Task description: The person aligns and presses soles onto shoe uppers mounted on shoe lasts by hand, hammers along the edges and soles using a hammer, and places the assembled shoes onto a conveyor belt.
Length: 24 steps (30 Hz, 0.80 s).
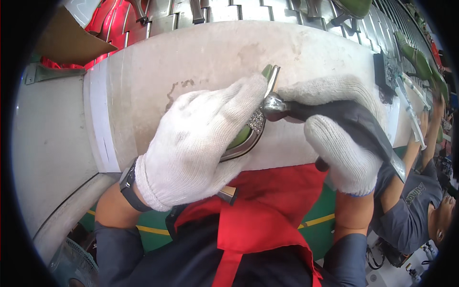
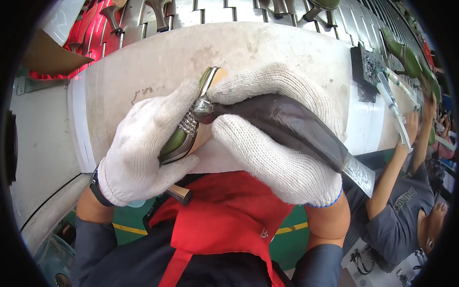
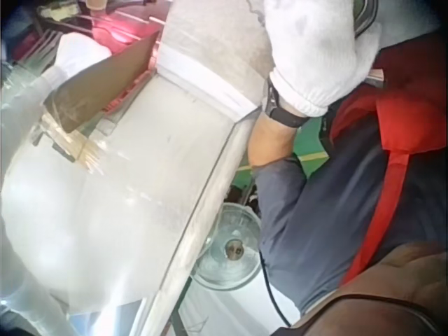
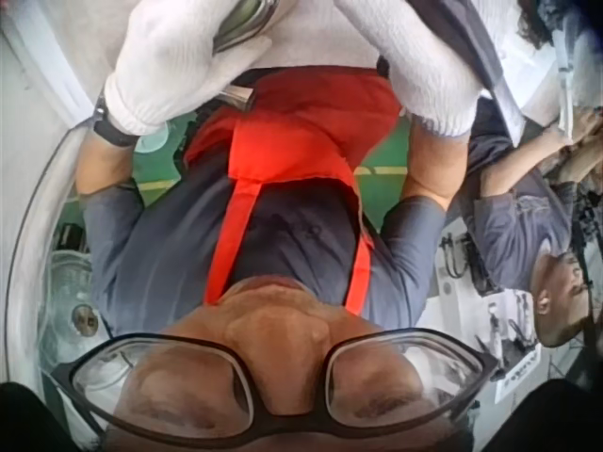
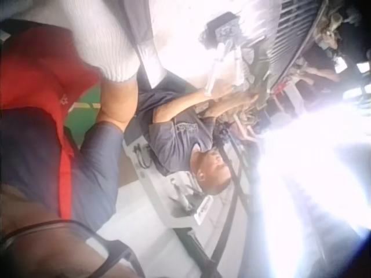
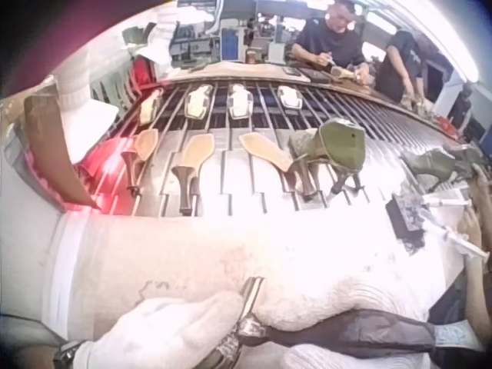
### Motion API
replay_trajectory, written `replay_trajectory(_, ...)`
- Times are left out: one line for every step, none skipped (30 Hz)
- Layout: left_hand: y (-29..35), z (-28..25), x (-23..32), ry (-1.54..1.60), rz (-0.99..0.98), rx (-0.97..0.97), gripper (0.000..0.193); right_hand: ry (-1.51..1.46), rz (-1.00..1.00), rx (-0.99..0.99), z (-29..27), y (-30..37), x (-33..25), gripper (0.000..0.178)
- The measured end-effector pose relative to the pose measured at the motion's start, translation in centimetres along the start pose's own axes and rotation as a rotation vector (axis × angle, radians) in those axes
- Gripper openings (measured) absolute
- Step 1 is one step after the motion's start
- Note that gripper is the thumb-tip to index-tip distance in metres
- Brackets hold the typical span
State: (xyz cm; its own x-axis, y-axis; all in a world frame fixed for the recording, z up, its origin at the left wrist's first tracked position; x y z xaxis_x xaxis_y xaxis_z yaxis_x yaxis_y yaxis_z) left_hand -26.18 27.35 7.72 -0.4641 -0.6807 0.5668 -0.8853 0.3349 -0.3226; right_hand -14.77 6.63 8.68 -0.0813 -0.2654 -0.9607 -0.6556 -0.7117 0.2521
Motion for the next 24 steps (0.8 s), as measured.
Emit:
replay_trajectory(0.0,0.0,0.1,0.0,-0.004,0.003,0.098,0.002,0.006,-0.003,0.1,0.0,-0.6,0.043)
replay_trajectory(0.0,-0.1,0.1,0.0,-0.007,0.006,0.097,0.034,0.045,-0.034,0.3,0.0,-0.9,0.043)
replay_trajectory(0.2,0.0,0.0,0.003,-0.01,0.008,0.097,0.068,0.081,-0.065,0.5,0.0,-1.1,0.044)
replay_trajectory(0.3,0.1,-0.1,-0.013,0.01,0.024,0.095,0.07,0.084,-0.067,0.7,0.3,-1.3,0.044)
replay_trajectory(0.4,0.2,-0.2,-0.03,0.03,0.039,0.094,0.174,0.041,-0.09,1.0,0.7,-1.6,0.045)
replay_trajectory(0.5,0.2,-0.2,-0.029,0.026,0.041,0.094,0.277,-0.005,-0.115,1.3,1.0,-1.8,0.047)
replay_trajectory(0.5,0.2,-0.2,-0.032,0.025,0.043,0.093,0.284,0.007,-0.152,1.4,0.8,-2.0,0.045)
replay_trajectory(0.6,0.2,-0.2,-0.036,0.023,0.044,0.093,0.285,0.008,-0.156,1.7,1.1,-1.9,0.045)
replay_trajectory(0.6,0.4,-0.2,-0.036,0.02,0.047,0.093,0.227,-0.031,-0.111,1.8,1.7,-1.7,0.044)
replay_trajectory(0.6,0.5,-0.3,-0.043,0.028,0.062,0.094,0.168,-0.069,-0.067,1.9,2.1,-1.4,0.043)
replay_trajectory(0.6,0.6,-0.2,-0.051,0.035,0.078,0.095,0.182,-0.14,-0.003,2.1,2.2,-0.7,0.042)
replay_trajectory(0.5,0.5,-0.1,-0.051,0.036,0.08,0.095,0.415,-0.282,-0.039,1.7,2.1,-1.9,0.043)
replay_trajectory(0.4,0.3,-0.1,-0.03,0.01,0.063,0.095,0.386,-0.287,0.001,2.1,2.5,-1.6,0.041)
replay_trajectory(0.4,0.2,-0.1,-0.009,-0.016,0.045,0.094,0.356,-0.293,0.041,2.7,3.0,-1.0,0.039)
replay_trajectory(0.6,0.3,-0.3,-0.01,-0.017,0.046,0.094,0.36,-0.31,0.068,3.1,3.4,-0.5,0.036)
replay_trajectory(0.7,0.4,-0.3,-0.014,-0.013,0.053,0.094,0.332,-0.324,0.153,4.1,3.8,0.2,0.039)
replay_trajectory(0.8,0.4,-0.4,-0.018,-0.008,0.058,0.094,0.277,-0.352,0.241,5.1,4.3,0.8,0.039)
replay_trajectory(0.8,0.4,-0.5,-0.017,-0.005,0.063,0.094,0.227,-0.377,0.332,6.1,4.9,1.3,0.041)
replay_trajectory(0.7,0.3,-0.4,-0.001,-0.009,0.061,0.093,0.198,-0.38,0.383,6.9,5.3,2.0,0.043)
replay_trajectory(0.6,0.3,-0.4,0.014,-0.013,0.059,0.091,0.169,-0.421,0.434,7.9,5.4,2.2,0.044)
replay_trajectory(0.6,0.1,-0.2,0.014,-0.011,0.061,0.091,0.134,-0.461,0.487,9.0,5.6,2.8,0.043)
replay_trajectory(0.6,0.1,-0.2,0.005,-0.013,0.036,0.092,0.1,-0.499,0.542,10.1,5.7,3.4,0.043)
replay_trajectory(0.6,0.2,-0.3,-0.005,-0.015,0.011,0.092,0.11,-0.514,0.575,11.0,5.7,3.3,0.04)
replay_trajectory(0.7,0.2,-0.4,-0.007,-0.012,0.014,0.092,0.156,-0.51,0.556,11.6,5.5,2.6,0.039)
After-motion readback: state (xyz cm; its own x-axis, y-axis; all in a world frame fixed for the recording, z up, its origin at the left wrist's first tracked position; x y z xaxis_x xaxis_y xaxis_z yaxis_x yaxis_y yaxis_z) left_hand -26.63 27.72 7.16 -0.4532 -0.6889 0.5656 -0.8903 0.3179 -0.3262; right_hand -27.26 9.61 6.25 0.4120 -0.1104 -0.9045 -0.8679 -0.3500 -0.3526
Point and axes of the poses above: each hand's wrist, its own y-axis away from the middle knuckle, its own z-axis out of the palm, x = y × z, the point moved 3 cm from there along -y, towards the middle knuckle, and after that the axes turned 12 degrees about z, right-handed, at the moved point
